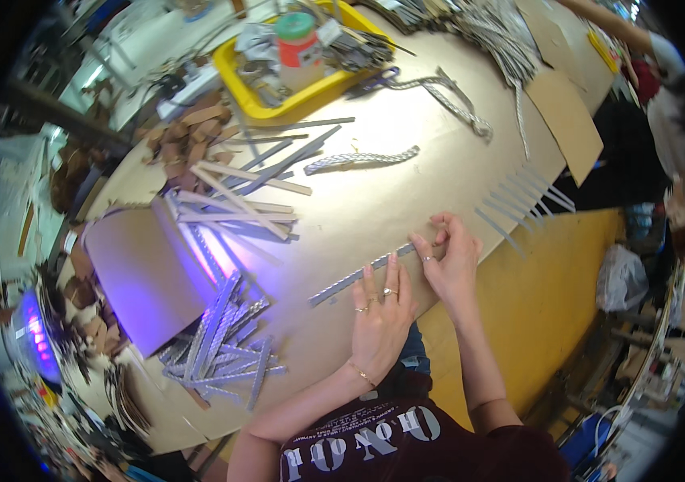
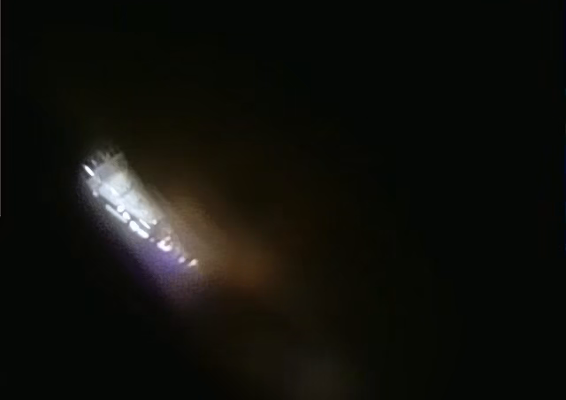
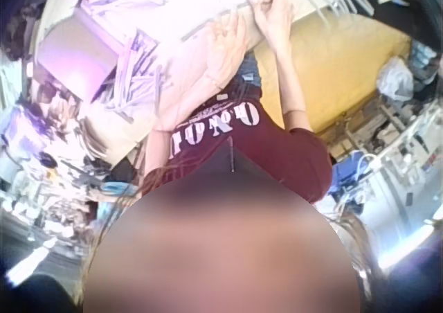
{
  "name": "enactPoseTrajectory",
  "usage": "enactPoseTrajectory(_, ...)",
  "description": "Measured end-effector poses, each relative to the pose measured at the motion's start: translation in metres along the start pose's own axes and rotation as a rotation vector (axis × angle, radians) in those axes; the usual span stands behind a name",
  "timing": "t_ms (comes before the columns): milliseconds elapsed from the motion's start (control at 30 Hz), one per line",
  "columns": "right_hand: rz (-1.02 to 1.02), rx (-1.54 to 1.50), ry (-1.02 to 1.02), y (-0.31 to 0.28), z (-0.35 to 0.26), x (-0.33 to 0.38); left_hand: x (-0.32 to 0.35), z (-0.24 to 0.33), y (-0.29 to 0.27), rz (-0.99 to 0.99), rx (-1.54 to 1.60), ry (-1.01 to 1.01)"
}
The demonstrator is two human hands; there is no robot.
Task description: The person repeatedly wraps a thin strip around short braided cords on a worktable, then places the finished pieces into a pile. The hands handle each cord one at a time, aligning and wrapping the strip before stacking the completed items.
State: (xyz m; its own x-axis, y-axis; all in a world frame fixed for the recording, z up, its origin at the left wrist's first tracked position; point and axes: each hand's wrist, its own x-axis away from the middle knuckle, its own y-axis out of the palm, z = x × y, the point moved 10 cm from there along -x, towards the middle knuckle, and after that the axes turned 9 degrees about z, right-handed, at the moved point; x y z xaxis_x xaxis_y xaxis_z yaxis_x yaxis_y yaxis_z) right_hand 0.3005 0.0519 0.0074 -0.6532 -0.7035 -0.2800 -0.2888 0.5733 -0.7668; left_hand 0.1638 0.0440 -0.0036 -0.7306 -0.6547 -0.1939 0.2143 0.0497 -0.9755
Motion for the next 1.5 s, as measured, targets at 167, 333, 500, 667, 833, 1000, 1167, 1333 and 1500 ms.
enactPoseTrajectory(167,-0.048,-0.167,0.169,0.014,0.034,0.008,-0.004,-0.037,-0.005,0.165,0.234,-0.201)
enactPoseTrajectory(333,0.04,-0.464,0.158,0.011,0.051,0.008,0.0,-0.056,-0.008,0.287,0.16,-0.166)
enactPoseTrajectory(500,0.024,-0.497,0.115,0.008,0.038,0.0,0.016,-0.061,-0.032,0.185,0.337,-0.17)
enactPoseTrajectory(667,-0.052,-0.352,0.04,0.013,0.0,0.0,0.097,-0.131,-0.1,0.301,0.373,-0.337)
enactPoseTrajectory(833,-0.091,-0.193,-0.172,0.022,-0.047,-0.019,0.148,-0.198,-0.142,0.505,-0.044,-0.638)
enactPoseTrajectory(1000,0.123,0.101,-0.44,0.034,-0.081,-0.057,0.144,-0.177,-0.152,0.651,-0.063,-0.624)
enactPoseTrajectory(1167,0.034,0.209,-0.528,0.061,-0.101,-0.079,0.09,-0.112,-0.123,0.543,0.341,-0.313)
enactPoseTrajectory(1333,-0.367,-0.189,-0.118,0.028,-0.069,-0.046,0.052,-0.087,-0.095,0.426,0.738,-0.307)
enactPoseTrajectory(1500,-0.784,-0.316,0.101,0.036,-0.046,0.016,0.034,-0.073,-0.064,0.268,0.51,-0.179)
